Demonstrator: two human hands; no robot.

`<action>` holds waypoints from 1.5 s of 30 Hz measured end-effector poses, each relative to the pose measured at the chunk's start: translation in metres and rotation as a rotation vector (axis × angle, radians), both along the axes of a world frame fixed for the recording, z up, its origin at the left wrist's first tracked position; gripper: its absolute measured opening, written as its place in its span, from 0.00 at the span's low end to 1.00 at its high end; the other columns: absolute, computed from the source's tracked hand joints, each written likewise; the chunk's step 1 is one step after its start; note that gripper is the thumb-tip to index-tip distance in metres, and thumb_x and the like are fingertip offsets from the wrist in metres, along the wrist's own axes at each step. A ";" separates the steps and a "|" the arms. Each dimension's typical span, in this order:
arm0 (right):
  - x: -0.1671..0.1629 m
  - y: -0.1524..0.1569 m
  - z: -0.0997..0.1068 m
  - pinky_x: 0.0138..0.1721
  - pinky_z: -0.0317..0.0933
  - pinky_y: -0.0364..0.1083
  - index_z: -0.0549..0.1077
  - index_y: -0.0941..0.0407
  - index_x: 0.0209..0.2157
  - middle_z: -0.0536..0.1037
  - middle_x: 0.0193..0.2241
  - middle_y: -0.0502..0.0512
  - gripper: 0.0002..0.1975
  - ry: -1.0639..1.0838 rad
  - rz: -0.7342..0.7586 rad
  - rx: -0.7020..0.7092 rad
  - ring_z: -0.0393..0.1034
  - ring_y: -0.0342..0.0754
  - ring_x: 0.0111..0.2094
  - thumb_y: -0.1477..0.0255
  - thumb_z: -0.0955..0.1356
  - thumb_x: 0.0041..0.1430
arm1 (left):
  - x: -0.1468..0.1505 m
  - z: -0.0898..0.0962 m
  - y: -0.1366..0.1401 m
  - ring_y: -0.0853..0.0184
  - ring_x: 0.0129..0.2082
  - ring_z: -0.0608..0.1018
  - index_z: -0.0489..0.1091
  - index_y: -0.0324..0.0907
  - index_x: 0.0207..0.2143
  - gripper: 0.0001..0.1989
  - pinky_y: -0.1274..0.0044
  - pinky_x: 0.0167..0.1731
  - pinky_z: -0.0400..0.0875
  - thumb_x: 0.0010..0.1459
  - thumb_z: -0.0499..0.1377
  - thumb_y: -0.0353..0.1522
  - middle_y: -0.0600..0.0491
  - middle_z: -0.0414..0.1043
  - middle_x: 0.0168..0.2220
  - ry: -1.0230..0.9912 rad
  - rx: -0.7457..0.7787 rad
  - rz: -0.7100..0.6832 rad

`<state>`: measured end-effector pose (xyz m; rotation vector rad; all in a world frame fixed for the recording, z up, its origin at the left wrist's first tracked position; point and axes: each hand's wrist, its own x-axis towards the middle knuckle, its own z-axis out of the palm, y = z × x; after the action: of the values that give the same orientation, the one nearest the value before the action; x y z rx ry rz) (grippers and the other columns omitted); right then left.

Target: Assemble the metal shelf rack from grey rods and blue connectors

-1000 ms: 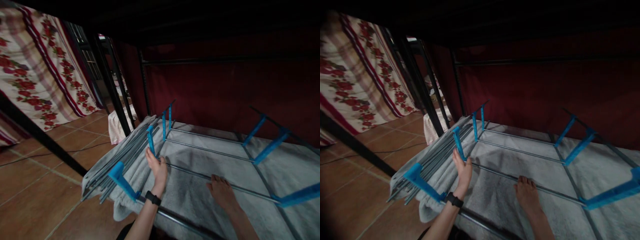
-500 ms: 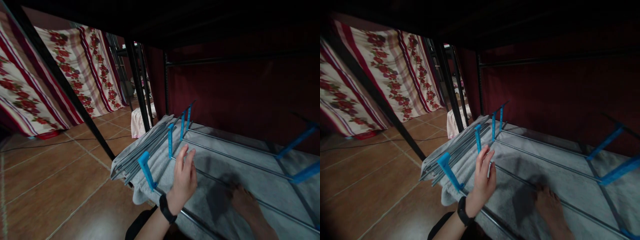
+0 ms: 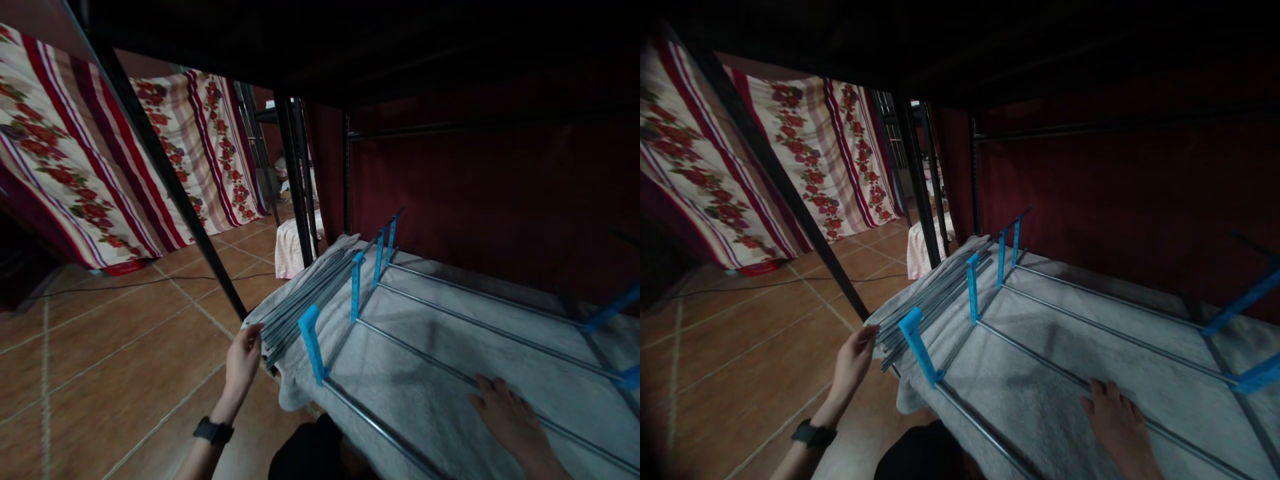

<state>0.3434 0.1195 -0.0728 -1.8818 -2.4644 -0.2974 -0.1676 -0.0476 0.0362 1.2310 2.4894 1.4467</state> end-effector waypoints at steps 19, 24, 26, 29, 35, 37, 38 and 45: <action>-0.014 0.003 0.007 0.47 0.60 0.55 0.71 0.59 0.52 0.70 0.52 0.69 0.20 -0.007 -0.084 -0.099 0.72 0.58 0.45 0.67 0.59 0.63 | 0.033 -0.045 0.034 0.56 0.51 0.69 0.68 0.36 0.47 0.17 0.64 0.49 0.64 0.59 0.46 0.23 0.39 0.68 0.48 0.683 -0.748 -0.224; -0.020 -0.001 0.014 0.48 0.59 0.55 0.72 0.58 0.50 0.70 0.52 0.68 0.19 0.005 -0.094 -0.084 0.71 0.57 0.45 0.68 0.58 0.64 | 0.030 -0.059 0.034 0.58 0.51 0.71 0.66 0.34 0.49 0.20 0.66 0.53 0.64 0.57 0.45 0.20 0.39 0.70 0.48 0.659 -0.730 -0.311; -0.022 -0.002 0.017 0.48 0.59 0.55 0.72 0.59 0.50 0.70 0.52 0.68 0.19 0.019 -0.098 -0.096 0.70 0.57 0.46 0.68 0.58 0.65 | 0.031 -0.061 0.031 0.60 0.53 0.71 0.64 0.34 0.51 0.20 0.66 0.54 0.63 0.58 0.43 0.20 0.39 0.70 0.50 0.637 -0.722 -0.322; -0.023 -0.004 0.021 0.49 0.59 0.55 0.71 0.59 0.52 0.69 0.53 0.68 0.20 0.027 -0.098 -0.101 0.69 0.58 0.48 0.69 0.58 0.65 | 0.033 -0.059 0.027 0.61 0.55 0.71 0.62 0.35 0.52 0.19 0.68 0.54 0.64 0.60 0.43 0.22 0.39 0.70 0.51 0.549 -0.727 -0.354; -0.021 -0.005 0.025 0.50 0.58 0.55 0.71 0.59 0.54 0.69 0.54 0.68 0.21 0.044 -0.085 -0.127 0.69 0.58 0.49 0.69 0.57 0.65 | 0.029 -0.057 0.018 0.63 0.53 0.74 0.61 0.39 0.51 0.16 0.73 0.50 0.68 0.64 0.42 0.30 0.41 0.72 0.51 0.311 -0.672 -0.280; -0.021 -0.005 0.025 0.50 0.58 0.55 0.70 0.60 0.54 0.69 0.54 0.68 0.20 0.063 -0.077 -0.133 0.68 0.58 0.49 0.69 0.58 0.65 | 0.026 -0.060 0.013 0.63 0.53 0.74 0.62 0.39 0.51 0.17 0.72 0.50 0.68 0.65 0.41 0.32 0.42 0.71 0.53 0.292 -0.655 -0.267; -0.020 -0.006 0.026 0.50 0.58 0.55 0.70 0.60 0.54 0.69 0.54 0.68 0.20 0.074 -0.074 -0.134 0.68 0.58 0.49 0.70 0.58 0.64 | 0.025 -0.061 0.011 0.63 0.54 0.74 0.62 0.39 0.51 0.17 0.72 0.51 0.67 0.65 0.41 0.32 0.42 0.71 0.53 0.286 -0.654 -0.268; -0.019 -0.006 0.023 0.51 0.58 0.56 0.71 0.59 0.54 0.69 0.55 0.68 0.21 0.143 -0.057 -0.084 0.68 0.59 0.50 0.72 0.59 0.63 | 0.029 -0.058 0.004 0.59 0.53 0.74 0.61 0.39 0.53 0.20 0.68 0.49 0.69 0.65 0.38 0.34 0.40 0.65 0.58 0.297 -0.681 -0.246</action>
<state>0.3245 0.1132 -0.0496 -1.9332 -2.3690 -0.0587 -0.1391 -0.0432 -0.0217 1.5714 2.5242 0.3171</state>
